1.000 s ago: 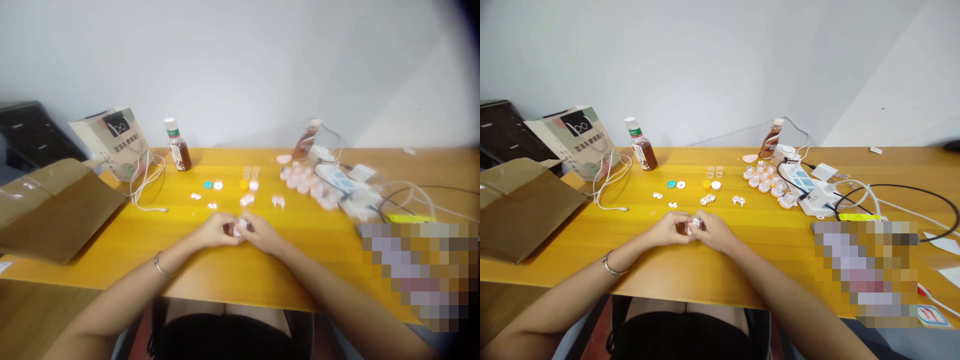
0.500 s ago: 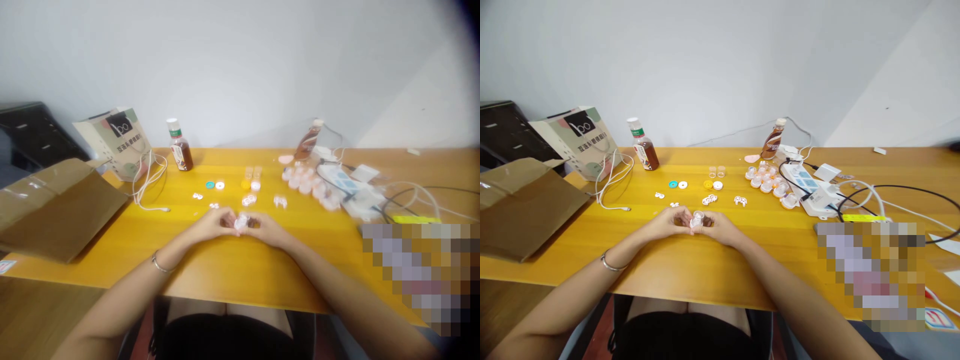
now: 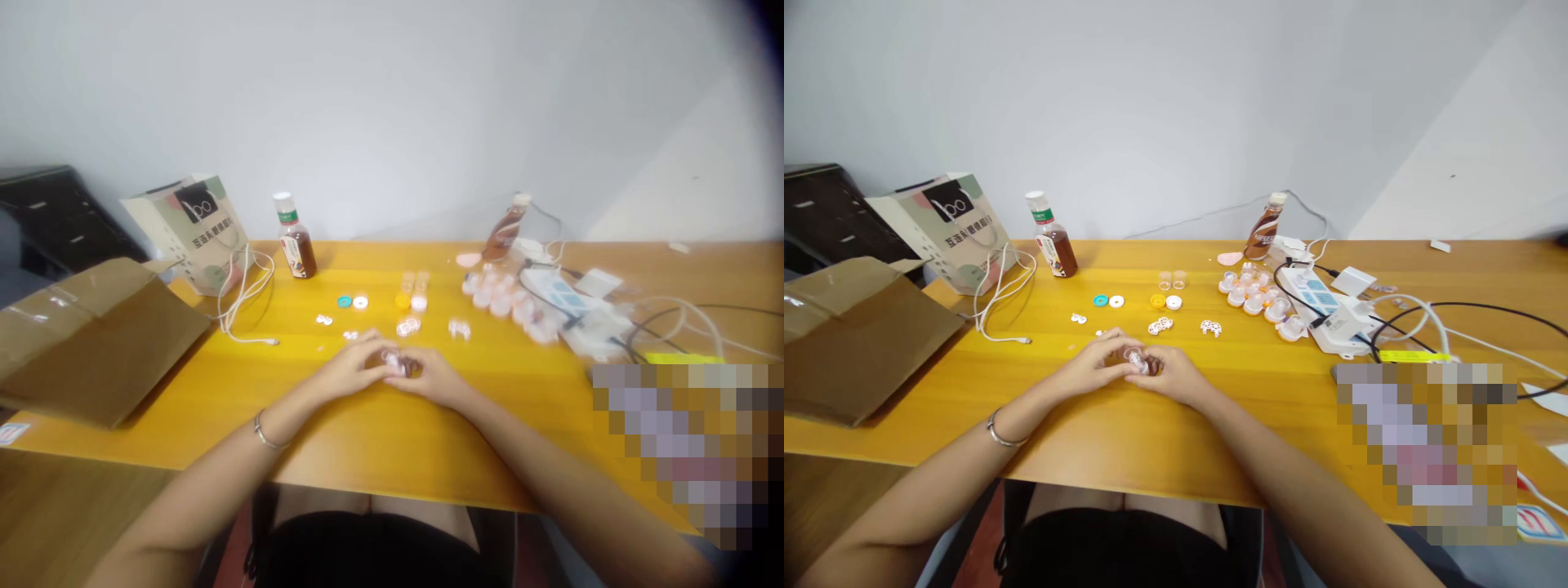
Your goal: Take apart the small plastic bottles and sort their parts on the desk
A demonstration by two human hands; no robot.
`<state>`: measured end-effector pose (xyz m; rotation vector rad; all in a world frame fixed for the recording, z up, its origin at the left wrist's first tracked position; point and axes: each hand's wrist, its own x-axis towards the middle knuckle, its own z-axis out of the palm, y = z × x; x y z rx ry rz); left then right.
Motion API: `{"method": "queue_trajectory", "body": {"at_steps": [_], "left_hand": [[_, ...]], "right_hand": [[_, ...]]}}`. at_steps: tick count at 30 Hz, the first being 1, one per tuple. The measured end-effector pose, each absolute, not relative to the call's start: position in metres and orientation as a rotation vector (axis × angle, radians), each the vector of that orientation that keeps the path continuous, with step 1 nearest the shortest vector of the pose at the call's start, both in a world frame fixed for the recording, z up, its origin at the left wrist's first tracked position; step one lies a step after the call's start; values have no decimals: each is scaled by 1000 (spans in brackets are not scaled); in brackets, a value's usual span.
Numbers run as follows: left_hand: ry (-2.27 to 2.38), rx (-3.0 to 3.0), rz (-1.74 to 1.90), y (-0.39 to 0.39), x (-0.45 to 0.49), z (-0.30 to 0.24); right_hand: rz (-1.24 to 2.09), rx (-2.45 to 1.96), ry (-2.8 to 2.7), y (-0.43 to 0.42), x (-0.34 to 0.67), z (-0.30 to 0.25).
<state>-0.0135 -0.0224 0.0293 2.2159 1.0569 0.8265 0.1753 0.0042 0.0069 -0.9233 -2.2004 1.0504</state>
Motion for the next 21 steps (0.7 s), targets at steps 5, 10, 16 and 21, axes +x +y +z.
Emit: {"method": "queue_trajectory", "body": {"at_steps": [5,10,16,21], "left_hand": [[859,2234,792,-20,-17,28],[1088,2181,869,-20,-18,30],[905,2170,782,-19,-20,32],[1039,2126,821,-18,-21,32]], "right_hand": [[1079,-930,-2188,5,175,5],[1090,-958,-2142,5,174,5],[1123,-982,-2131,5,173,5],[1080,-1029,-2116,6,173,3]]}}
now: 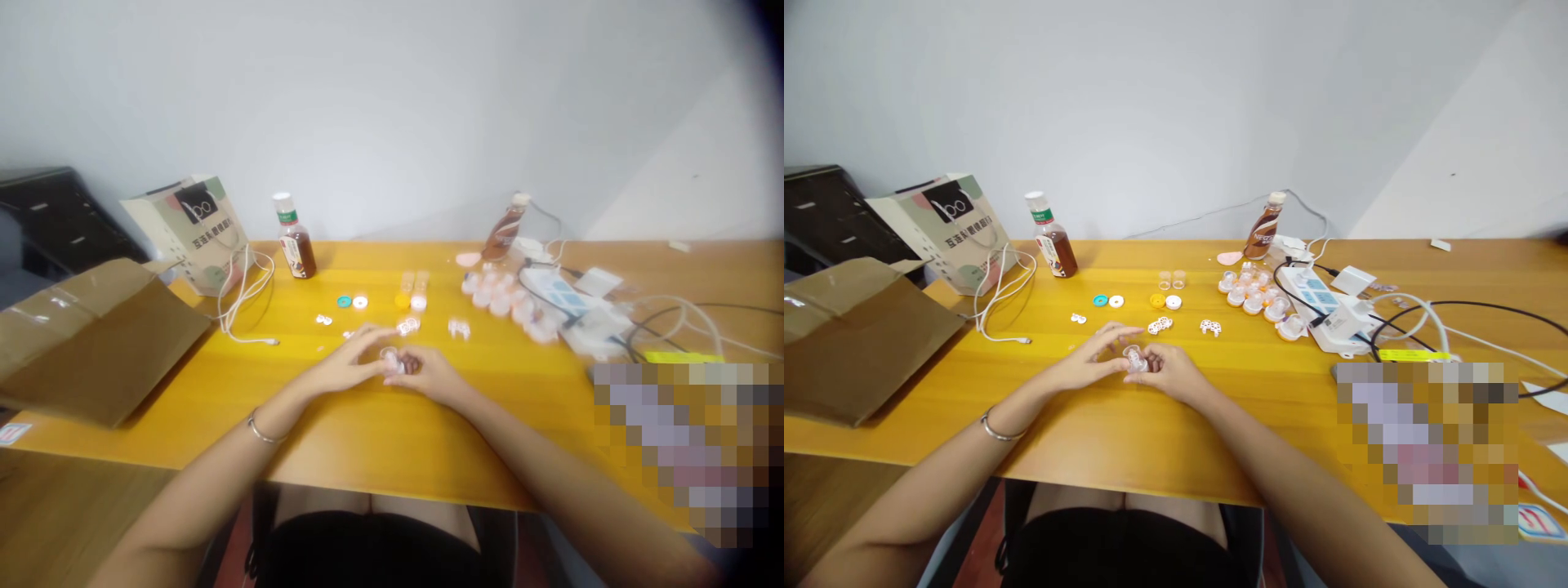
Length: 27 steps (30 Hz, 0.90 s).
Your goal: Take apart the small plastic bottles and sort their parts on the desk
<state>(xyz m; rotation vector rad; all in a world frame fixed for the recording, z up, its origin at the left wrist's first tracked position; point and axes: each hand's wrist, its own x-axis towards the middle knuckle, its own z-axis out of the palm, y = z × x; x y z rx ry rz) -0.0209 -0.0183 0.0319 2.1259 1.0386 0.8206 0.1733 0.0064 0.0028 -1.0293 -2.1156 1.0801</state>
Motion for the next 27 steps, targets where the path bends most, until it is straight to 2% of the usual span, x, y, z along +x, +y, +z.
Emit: {"method": "queue_trajectory", "body": {"at_steps": [3,7,11,16,21,27], "left_hand": [[937,2150,758,-19,-22,33],[1099,2108,801,-19,-22,33],[950,2169,771,-19,-21,33],[1138,2146,838,-20,-20,32],[904,2168,781,-20,-20,33],[1159,2056,902,-21,-17,30]], "right_hand": [[1093,-1009,-2131,7,173,2],[1088,-1035,-2118,7,173,1],[1093,-1003,-2140,7,173,2],[1097,-1053,-2124,5,173,5],[1097,-1025,-2131,6,174,5],[1094,-1027,-2136,6,174,4]]}}
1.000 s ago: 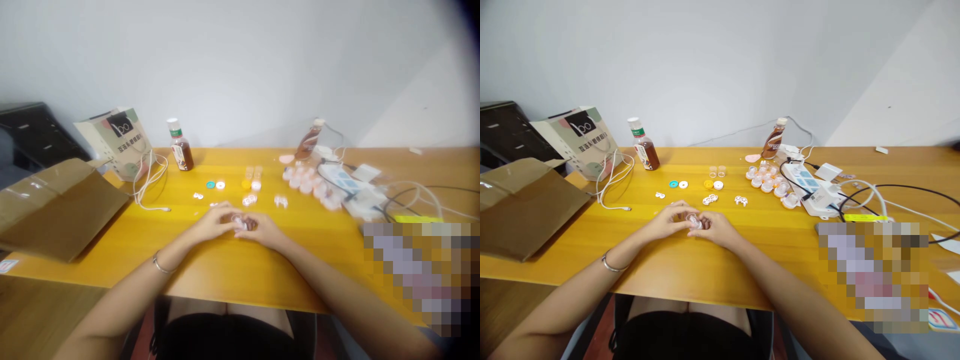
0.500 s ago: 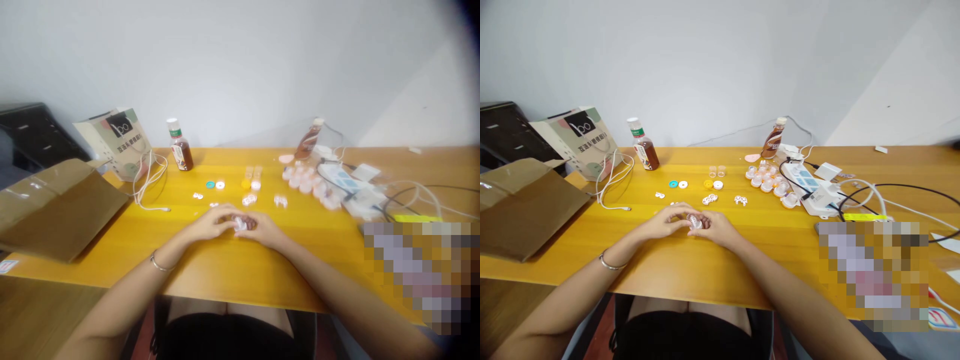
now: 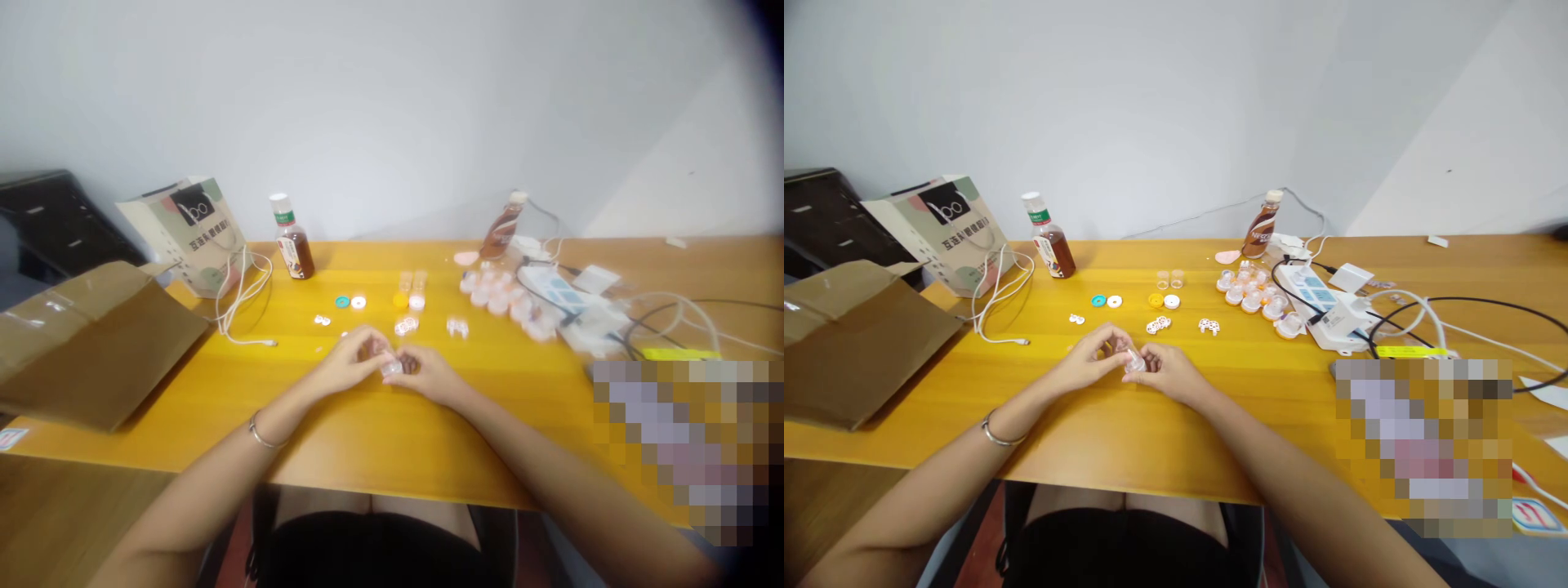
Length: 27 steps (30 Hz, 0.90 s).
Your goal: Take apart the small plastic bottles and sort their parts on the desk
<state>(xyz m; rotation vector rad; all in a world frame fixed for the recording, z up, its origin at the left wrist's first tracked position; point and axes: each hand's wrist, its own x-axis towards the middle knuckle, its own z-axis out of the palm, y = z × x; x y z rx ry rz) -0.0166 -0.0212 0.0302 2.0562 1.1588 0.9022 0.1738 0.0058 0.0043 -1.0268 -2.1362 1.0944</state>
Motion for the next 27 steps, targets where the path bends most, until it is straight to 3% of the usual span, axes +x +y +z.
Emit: {"method": "queue_trajectory", "body": {"at_steps": [9,18,22,27], "left_hand": [[1052,1936,857,-16,-24,30],[1191,1736,1191,0,-39,37],[1366,1890,1257,35,-34,47],[1562,2201,1020,106,-12,55]], "right_hand": [[1107,-1026,-2134,7,174,0],[1166,-982,-2086,5,174,4],[1084,-946,-2110,6,175,0],[1042,-964,-2131,7,176,-2]]}}
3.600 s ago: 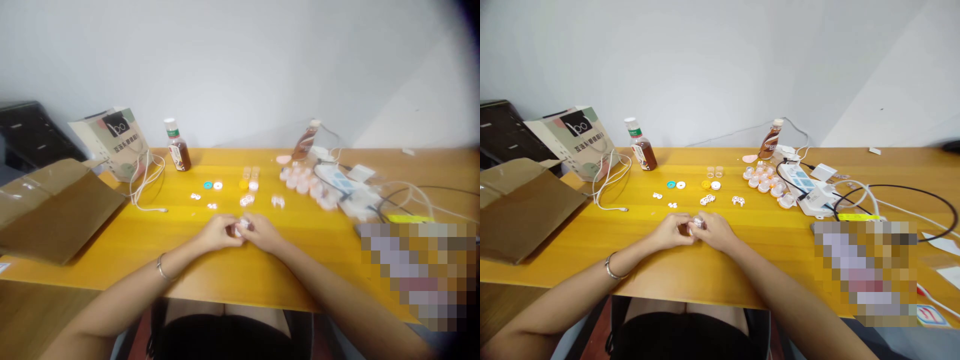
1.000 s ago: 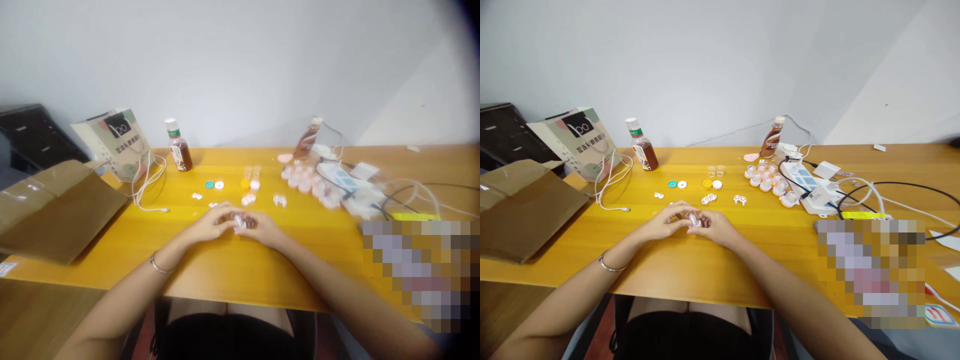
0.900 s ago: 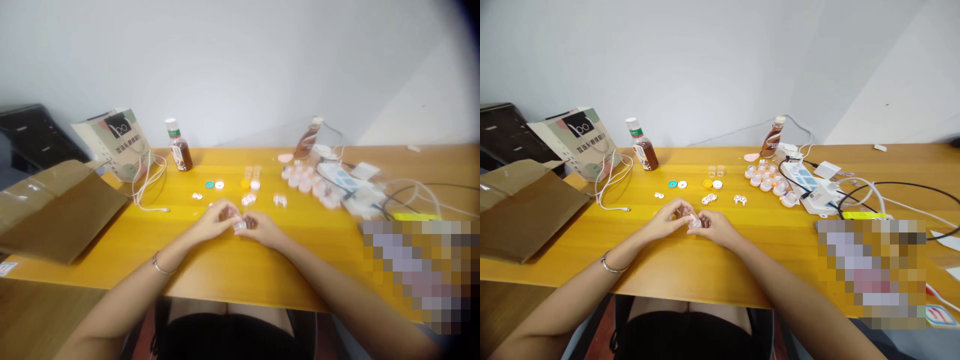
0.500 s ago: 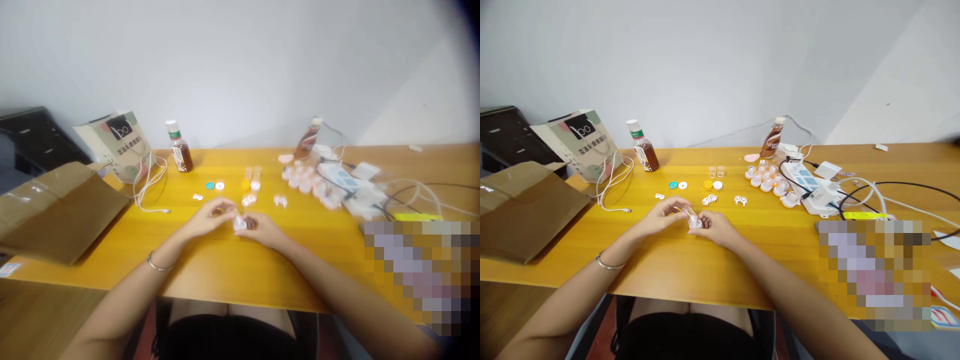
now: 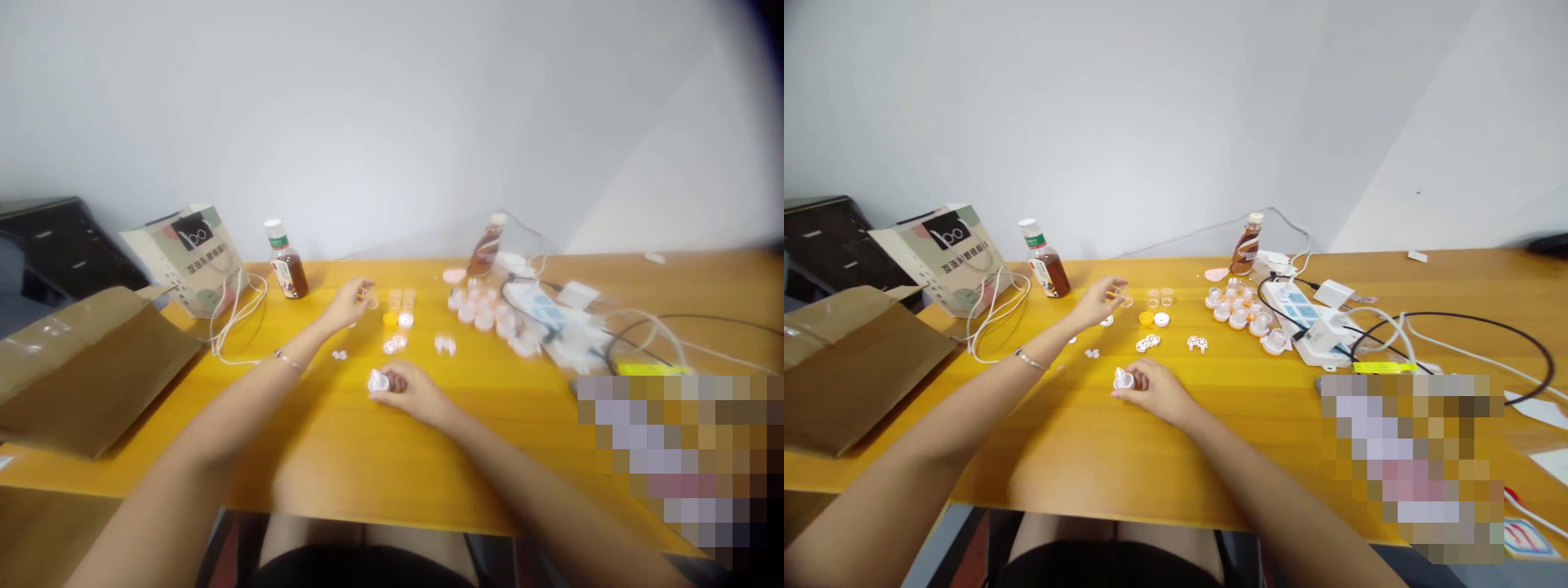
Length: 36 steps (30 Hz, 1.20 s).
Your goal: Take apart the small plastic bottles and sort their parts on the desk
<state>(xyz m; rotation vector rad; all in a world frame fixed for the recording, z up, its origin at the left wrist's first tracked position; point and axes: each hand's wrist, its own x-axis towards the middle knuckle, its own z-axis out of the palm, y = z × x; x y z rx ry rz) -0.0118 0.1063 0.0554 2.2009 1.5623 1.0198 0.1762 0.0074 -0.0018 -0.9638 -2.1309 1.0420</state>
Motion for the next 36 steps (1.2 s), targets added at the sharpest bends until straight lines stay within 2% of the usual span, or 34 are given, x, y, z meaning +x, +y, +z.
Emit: {"method": "queue_trajectory", "body": {"at_steps": [7,16,23,28,32,36], "left_hand": [[1617,2226,874,163,19,34],[1644,2233,788,170,18,28],[1656,2211,853,167,22,32],[1588,2214,950,123,15,51],[1109,2207,709,52,0,70],[943,2170,601,-4,-13,75]], "right_hand": [[1075,-952,-2134,7,178,-1],[1101,-952,-2130,6,177,-1],[1101,-962,-2130,7,178,-1],[1178,-975,-2075,7,178,4],[1400,-925,-1885,6,177,7],[1700,-771,-1612,1,173,11]]}}
